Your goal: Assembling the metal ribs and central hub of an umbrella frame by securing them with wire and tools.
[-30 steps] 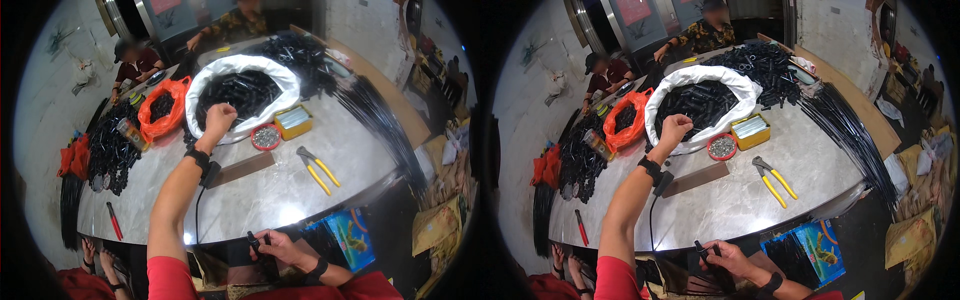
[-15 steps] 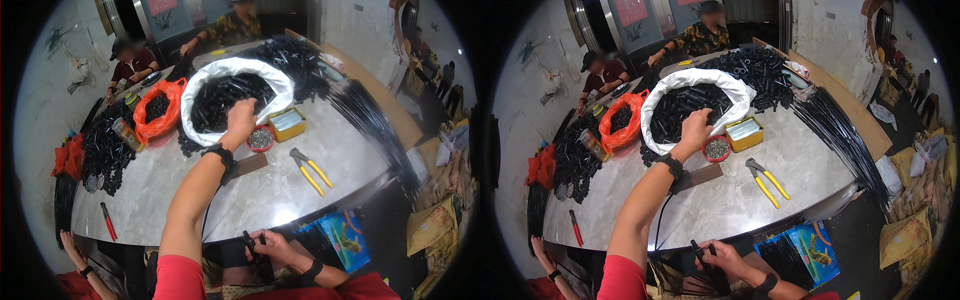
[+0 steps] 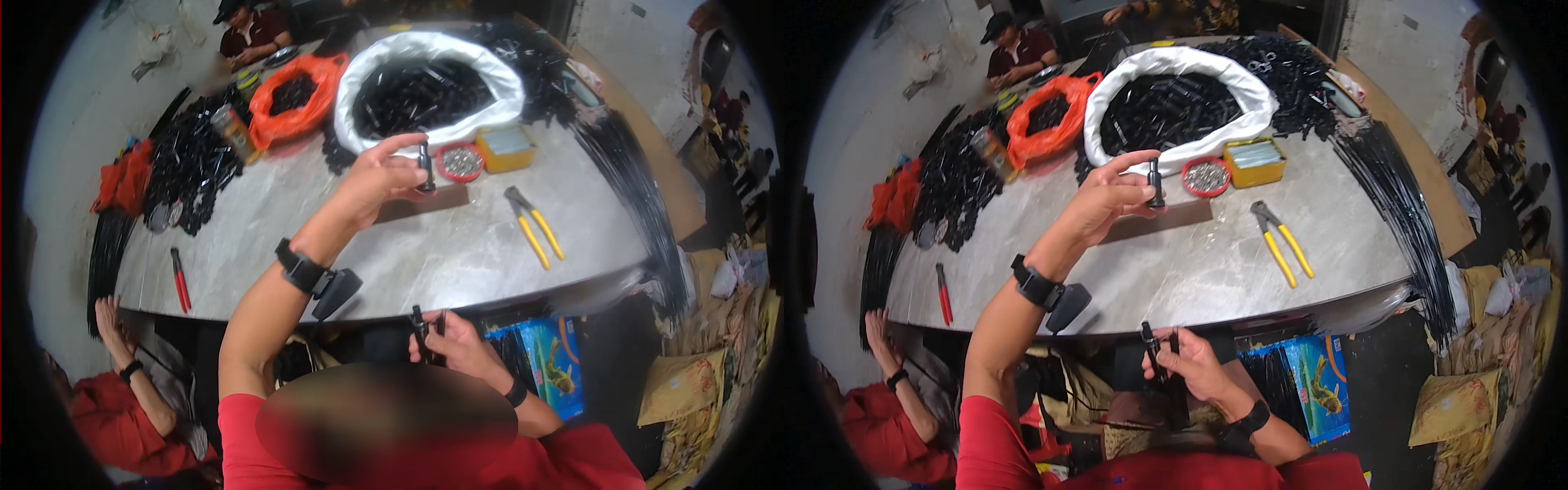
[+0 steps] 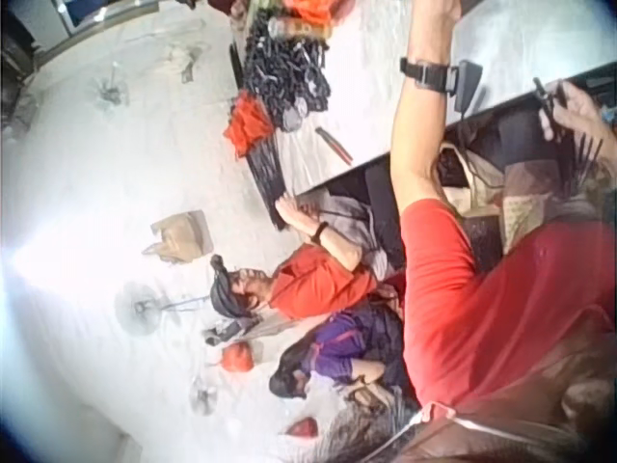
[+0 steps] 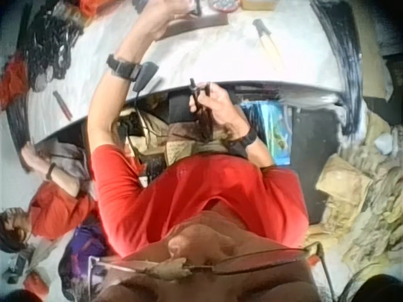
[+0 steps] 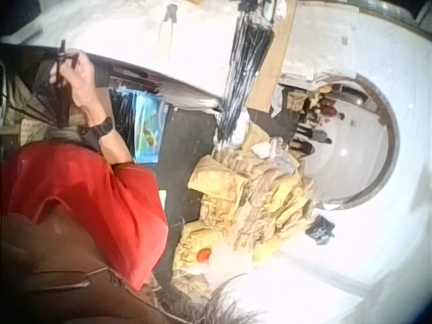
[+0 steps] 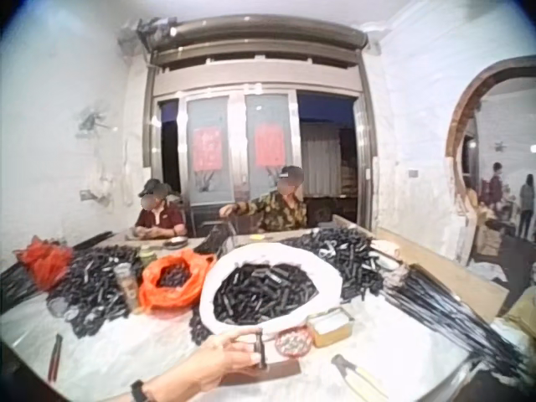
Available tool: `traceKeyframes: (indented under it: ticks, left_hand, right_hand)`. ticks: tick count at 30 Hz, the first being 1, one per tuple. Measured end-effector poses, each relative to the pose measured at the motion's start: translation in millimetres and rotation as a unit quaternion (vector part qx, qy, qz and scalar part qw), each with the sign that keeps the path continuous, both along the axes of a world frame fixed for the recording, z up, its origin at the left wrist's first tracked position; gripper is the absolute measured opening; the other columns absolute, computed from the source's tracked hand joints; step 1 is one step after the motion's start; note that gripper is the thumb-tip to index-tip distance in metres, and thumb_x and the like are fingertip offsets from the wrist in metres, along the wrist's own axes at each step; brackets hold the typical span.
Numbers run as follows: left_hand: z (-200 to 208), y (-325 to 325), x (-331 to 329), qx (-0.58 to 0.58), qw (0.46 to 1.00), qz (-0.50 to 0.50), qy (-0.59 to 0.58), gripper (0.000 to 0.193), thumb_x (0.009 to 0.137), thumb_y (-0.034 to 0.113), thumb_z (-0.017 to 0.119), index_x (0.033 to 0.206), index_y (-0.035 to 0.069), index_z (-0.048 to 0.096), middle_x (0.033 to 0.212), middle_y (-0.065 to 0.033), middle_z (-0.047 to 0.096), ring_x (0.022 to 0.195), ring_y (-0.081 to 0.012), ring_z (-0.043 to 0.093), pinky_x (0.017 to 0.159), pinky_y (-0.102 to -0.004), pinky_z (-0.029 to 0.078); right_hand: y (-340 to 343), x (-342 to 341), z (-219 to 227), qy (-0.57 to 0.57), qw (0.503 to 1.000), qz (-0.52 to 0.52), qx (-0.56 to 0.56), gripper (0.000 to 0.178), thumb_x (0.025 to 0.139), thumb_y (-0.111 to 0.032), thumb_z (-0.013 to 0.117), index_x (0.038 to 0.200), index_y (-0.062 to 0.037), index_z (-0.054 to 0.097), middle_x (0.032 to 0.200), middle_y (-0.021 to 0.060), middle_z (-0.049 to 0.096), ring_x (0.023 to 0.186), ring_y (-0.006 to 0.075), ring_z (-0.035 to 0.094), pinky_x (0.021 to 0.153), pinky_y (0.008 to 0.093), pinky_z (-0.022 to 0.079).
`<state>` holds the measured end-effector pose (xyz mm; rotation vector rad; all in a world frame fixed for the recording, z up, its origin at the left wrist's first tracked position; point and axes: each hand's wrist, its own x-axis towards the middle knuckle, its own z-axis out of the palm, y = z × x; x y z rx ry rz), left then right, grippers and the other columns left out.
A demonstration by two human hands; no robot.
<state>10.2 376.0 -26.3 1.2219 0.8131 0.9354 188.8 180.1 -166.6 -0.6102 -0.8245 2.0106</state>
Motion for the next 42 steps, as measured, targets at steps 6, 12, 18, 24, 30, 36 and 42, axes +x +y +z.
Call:
traceKeyframes:
  ticks: [6,12,18,24,30,36,42]
  left_hand:
    - [-16,-94,-50,-0.076,0.994,0.032,-0.076,0.072,0.083,0.004,0.069,0.148,0.006,0.037,0.106,-0.0184,0.068,0.095,-0.0286,0.070,0.083,-0.0356,0.056]
    - [-35,-139,-58,-0.102,0.987,0.036,-0.116,0.073,0.084,0.006,0.070,0.148,0.006,0.036,0.108,-0.0186,0.067,0.097,-0.0291,0.069,0.084,-0.0353,0.055]
    - [-49,-158,-52,-0.117,0.981,0.027,-0.156,0.072,0.084,0.007,0.070,0.148,0.005,0.036,0.108,-0.0187,0.067,0.099,-0.0295,0.068,0.086,-0.0363,0.054]
    - [-60,-166,-43,-0.122,0.975,0.007,-0.188,0.073,0.084,0.007,0.069,0.148,0.004,0.034,0.109,-0.0194,0.066,0.100,-0.0305,0.068,0.092,-0.0398,0.053]
    - [-60,-171,-37,-0.134,0.969,0.014,-0.207,0.073,0.084,0.008,0.070,0.148,0.004,0.034,0.109,-0.0194,0.066,0.100,-0.0312,0.068,0.095,-0.0415,0.052]
    - [-71,-170,-35,-0.128,0.970,0.009,-0.206,0.075,0.083,0.009,0.074,0.147,0.004,0.034,0.109,-0.0187,0.067,0.100,-0.0286,0.067,0.094,-0.0403,0.052]
    - [-73,-171,-35,-0.123,0.969,-0.009,-0.213,0.075,0.083,0.003,0.073,0.148,0.004,0.034,0.112,-0.0190,0.065,0.102,-0.0254,0.066,0.094,-0.0381,0.052]
  right_hand:
    - [-7,-10,8,-0.007,1.000,0.018,-0.007,0.034,0.097,-0.016,0.061,0.126,-0.0029,0.050,0.097,0.0134,0.068,0.082,0.0204,0.069,0.073,0.0290,0.055]
    - [-11,-17,3,0.001,1.000,0.021,0.010,0.037,0.095,-0.018,0.065,0.125,-0.0029,0.051,0.096,0.0122,0.068,0.081,0.0204,0.070,0.072,0.0289,0.054]
    - [-17,-19,11,0.009,1.000,0.016,0.009,0.035,0.095,-0.015,0.064,0.126,-0.0026,0.052,0.095,0.0119,0.068,0.081,0.0195,0.069,0.074,0.0304,0.055]
    - [-18,-17,12,0.006,1.000,0.013,0.008,0.035,0.096,-0.016,0.064,0.126,-0.0029,0.052,0.094,0.0115,0.068,0.081,0.0191,0.069,0.074,0.0300,0.055]
    - [-18,-18,12,0.006,1.000,0.014,0.007,0.033,0.096,-0.018,0.064,0.123,-0.0036,0.053,0.094,0.0109,0.068,0.081,0.0186,0.069,0.073,0.0284,0.055]
    - [-17,-18,11,0.003,1.000,0.018,0.007,0.033,0.095,-0.019,0.065,0.122,-0.0043,0.053,0.093,0.0103,0.068,0.079,0.0183,0.069,0.071,0.0273,0.054]
    - [-16,-17,10,0.002,1.000,0.015,0.007,0.034,0.094,-0.020,0.066,0.122,-0.0041,0.054,0.093,0.0101,0.068,0.079,0.0181,0.069,0.071,0.0270,0.054]
